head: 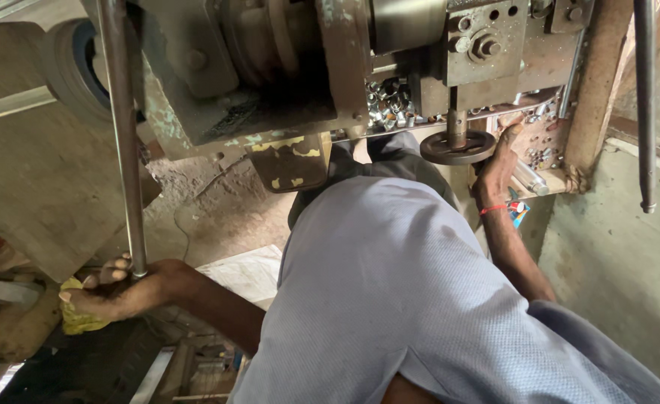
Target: The person operates an industrial metalworking machine by pulling a long lever and turning a manual wheel to process metal components.
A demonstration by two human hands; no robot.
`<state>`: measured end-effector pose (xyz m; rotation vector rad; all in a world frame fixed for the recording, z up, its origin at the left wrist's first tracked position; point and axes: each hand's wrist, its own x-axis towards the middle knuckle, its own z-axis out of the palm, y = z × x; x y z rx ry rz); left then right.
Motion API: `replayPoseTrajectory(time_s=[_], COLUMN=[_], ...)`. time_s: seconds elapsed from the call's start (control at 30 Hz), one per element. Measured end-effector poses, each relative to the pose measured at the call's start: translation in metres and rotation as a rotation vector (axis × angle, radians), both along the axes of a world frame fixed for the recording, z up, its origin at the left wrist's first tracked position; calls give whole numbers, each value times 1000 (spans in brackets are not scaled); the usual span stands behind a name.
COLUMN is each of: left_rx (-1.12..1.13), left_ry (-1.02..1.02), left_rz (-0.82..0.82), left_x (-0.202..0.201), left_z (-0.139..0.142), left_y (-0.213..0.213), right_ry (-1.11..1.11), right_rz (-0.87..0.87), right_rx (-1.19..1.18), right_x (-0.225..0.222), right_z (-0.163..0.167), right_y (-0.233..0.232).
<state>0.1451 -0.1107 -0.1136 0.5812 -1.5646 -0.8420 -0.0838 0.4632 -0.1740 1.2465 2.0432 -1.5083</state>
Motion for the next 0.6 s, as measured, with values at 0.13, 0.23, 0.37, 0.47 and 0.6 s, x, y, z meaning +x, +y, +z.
replayPoseTrajectory(time_s=[0.13,0.23,0.37,0.47,0.6], left_rx=[-384,-86,-198,-522,-281], left_ry=[-486,-200,-339,-536,-392], left_rz=[319,205,252,353,344], left_x=[0,-6,-17,-26,-39], left_z=[-6,-6,6,15,25], left_y=[2,7,18,26,31], right_ry=[98,48,167,48,-236], right_rz=[175,558,844,875,810], right_rx=[-50,-86,-71,-5,-201], right_x=[22,38,22,5,-2], right_z=[13,-5,-23,-14,27], right_y=[-11,-26,-20,13,18])
